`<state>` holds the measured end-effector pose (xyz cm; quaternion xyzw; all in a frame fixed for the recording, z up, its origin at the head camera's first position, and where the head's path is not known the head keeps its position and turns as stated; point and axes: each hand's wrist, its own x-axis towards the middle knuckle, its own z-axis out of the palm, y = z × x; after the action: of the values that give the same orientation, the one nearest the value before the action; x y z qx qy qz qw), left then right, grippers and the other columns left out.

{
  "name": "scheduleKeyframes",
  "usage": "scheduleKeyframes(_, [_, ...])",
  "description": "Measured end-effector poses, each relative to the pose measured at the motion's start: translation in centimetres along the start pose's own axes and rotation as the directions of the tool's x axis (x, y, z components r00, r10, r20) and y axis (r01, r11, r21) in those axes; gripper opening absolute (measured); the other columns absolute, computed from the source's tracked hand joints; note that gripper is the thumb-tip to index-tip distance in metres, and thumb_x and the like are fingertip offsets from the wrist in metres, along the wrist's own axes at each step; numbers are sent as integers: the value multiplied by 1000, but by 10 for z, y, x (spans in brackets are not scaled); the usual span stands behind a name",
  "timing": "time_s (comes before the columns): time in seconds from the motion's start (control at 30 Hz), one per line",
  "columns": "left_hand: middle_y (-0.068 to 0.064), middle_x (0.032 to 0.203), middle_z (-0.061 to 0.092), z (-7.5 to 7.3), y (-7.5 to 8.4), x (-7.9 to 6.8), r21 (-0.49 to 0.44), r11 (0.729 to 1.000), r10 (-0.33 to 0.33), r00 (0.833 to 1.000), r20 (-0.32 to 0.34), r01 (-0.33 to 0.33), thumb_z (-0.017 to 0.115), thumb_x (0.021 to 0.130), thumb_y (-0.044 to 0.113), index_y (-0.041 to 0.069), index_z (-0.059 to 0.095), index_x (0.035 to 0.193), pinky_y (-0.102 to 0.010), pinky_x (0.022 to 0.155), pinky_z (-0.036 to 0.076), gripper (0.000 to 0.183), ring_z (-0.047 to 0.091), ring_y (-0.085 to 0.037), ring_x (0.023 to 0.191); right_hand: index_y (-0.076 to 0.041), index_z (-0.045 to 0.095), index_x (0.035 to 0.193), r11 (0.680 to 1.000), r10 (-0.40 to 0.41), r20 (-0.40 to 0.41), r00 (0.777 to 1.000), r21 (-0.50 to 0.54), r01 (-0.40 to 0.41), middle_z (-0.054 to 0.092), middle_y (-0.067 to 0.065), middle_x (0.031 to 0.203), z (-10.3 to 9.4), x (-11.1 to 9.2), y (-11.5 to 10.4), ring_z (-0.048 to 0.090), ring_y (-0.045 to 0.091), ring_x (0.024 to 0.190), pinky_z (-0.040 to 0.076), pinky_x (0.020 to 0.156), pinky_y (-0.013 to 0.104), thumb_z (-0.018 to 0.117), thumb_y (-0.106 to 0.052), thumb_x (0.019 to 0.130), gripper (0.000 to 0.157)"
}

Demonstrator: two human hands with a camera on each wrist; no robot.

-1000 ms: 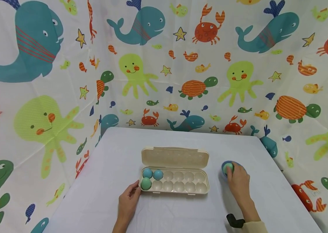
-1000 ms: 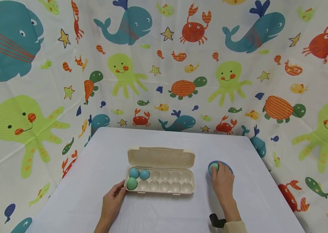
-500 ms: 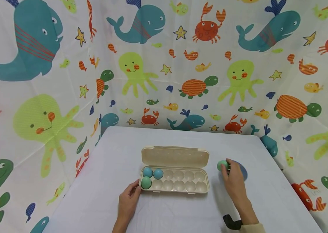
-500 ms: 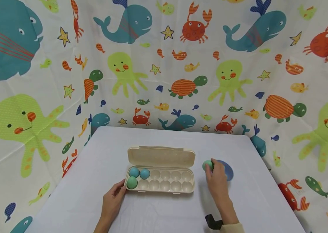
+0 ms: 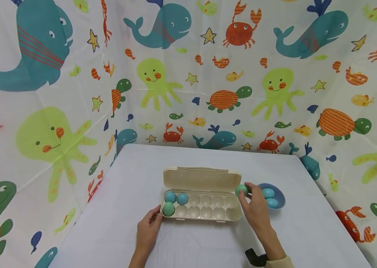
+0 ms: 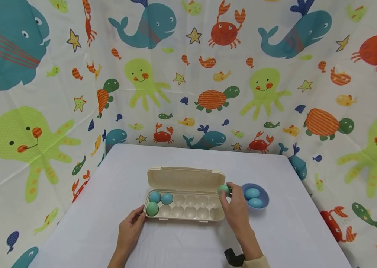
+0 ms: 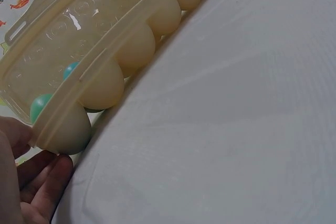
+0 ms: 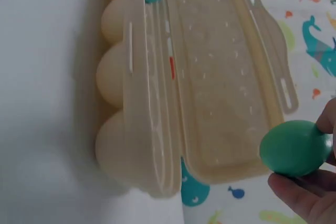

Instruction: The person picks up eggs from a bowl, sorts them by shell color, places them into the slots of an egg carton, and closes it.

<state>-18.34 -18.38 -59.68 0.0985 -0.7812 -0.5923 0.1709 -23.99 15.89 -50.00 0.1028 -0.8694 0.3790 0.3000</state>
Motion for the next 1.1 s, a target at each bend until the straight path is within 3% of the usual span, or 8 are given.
scheduleKeyframes(0.33, [-9,121,72,0,0,2,-4,1000,-8,1000,6,8,67,97,16,11,67,129,-10,81,54,33,65,0,93,6,60,117,993,-101,11,995,61,100,65,14,104,25,-3,-21,67,21,93,62,78,35,70,-2,88,32])
scheduleKeyframes(0.57, [-12,118,73,1,-1,2,-46,999,0,1000,0,0,69,95,14,8,68,127,-10,80,54,33,66,2,91,6,60,115,971,-206,47,978,131,198,64,14,103,46,-8,-39,68,21,90,62,74,30,73,-1,87,32])
scheduleKeyframes(0.77, [-13,118,73,0,-1,2,-63,998,-4,1000,2,4,69,95,13,7,68,127,-10,79,55,33,66,2,91,4,61,116,971,-193,130,973,167,171,63,12,105,68,-17,-55,67,19,90,62,75,31,73,-6,90,30])
scheduleKeyframes(1.1, [-12,116,73,1,1,1,-61,998,-2,1000,3,2,69,94,10,7,68,127,-11,78,55,33,66,1,89,1,61,118,965,-231,223,947,174,194,62,5,107,103,-32,-73,62,13,93,61,77,32,71,-17,94,32])
